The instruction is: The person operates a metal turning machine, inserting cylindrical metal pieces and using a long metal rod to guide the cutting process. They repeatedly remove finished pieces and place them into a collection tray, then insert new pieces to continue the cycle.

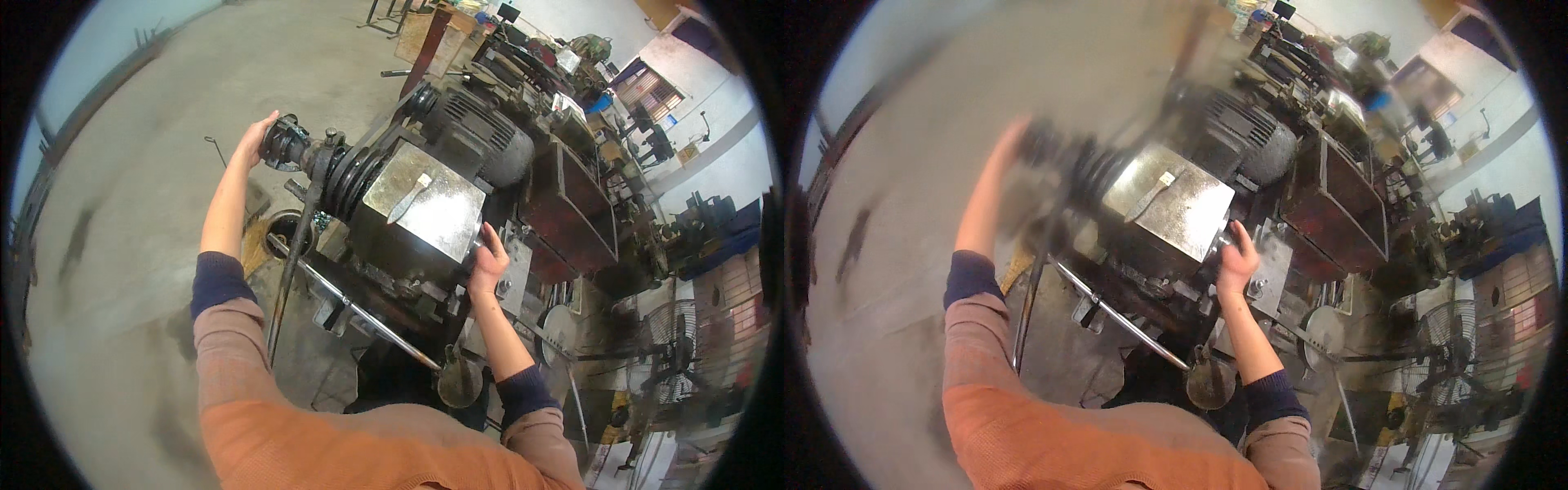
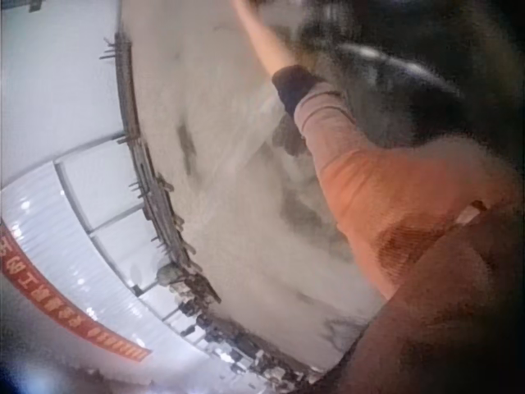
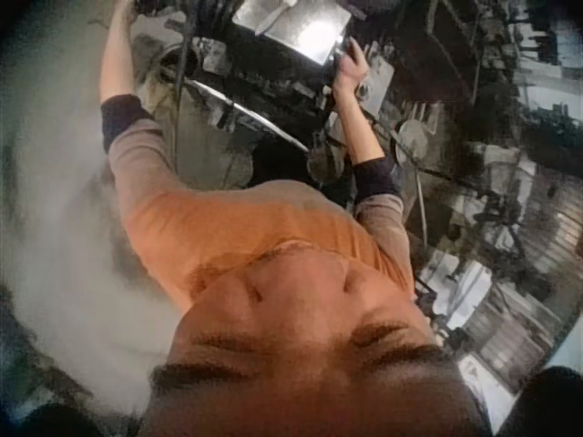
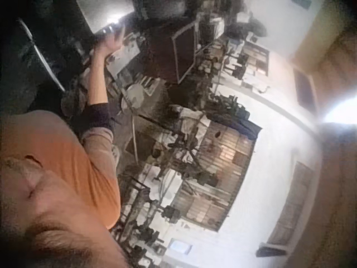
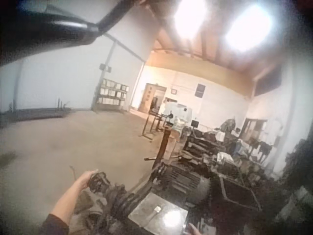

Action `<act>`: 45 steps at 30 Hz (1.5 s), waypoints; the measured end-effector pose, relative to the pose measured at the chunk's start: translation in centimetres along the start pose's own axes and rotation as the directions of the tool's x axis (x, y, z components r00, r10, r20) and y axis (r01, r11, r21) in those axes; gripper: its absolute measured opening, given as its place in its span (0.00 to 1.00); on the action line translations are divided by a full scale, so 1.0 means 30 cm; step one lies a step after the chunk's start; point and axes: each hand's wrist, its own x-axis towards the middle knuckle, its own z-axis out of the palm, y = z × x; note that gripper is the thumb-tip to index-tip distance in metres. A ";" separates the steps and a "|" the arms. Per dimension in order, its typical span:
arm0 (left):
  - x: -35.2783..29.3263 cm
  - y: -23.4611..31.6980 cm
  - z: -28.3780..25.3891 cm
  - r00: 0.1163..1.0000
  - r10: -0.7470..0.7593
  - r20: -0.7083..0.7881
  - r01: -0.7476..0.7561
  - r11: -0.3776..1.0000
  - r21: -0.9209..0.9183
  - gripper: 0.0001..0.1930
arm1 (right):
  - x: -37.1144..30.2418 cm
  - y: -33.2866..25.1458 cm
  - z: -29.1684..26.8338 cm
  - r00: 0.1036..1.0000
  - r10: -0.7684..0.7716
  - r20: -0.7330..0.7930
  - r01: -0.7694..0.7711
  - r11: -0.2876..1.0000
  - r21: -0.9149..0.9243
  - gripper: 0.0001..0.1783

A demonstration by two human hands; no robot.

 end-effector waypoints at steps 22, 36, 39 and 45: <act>0.097 -0.173 0.003 0.933 0.352 0.067 -0.294 0.859 -0.418 0.12 | 0.034 -0.050 0.028 0.898 0.437 -0.048 -0.431 0.897 0.094 0.18; 0.085 -0.176 0.050 0.846 0.513 0.142 -0.381 0.771 -0.511 0.13 | 0.025 -0.006 0.000 0.898 0.430 -0.089 -0.429 0.903 0.034 0.16; -0.105 -0.118 0.174 0.970 0.239 0.043 -0.204 0.898 -0.389 0.27 | 0.013 0.022 -0.054 0.951 0.294 -0.095 -0.300 0.952 -0.053 0.17; -0.122 -0.065 -0.113 0.941 0.309 0.136 -0.327 0.935 0.135 0.23 | 0.006 -0.072 0.027 1.000 0.007 -0.012 -0.010 0.962 -0.273 0.27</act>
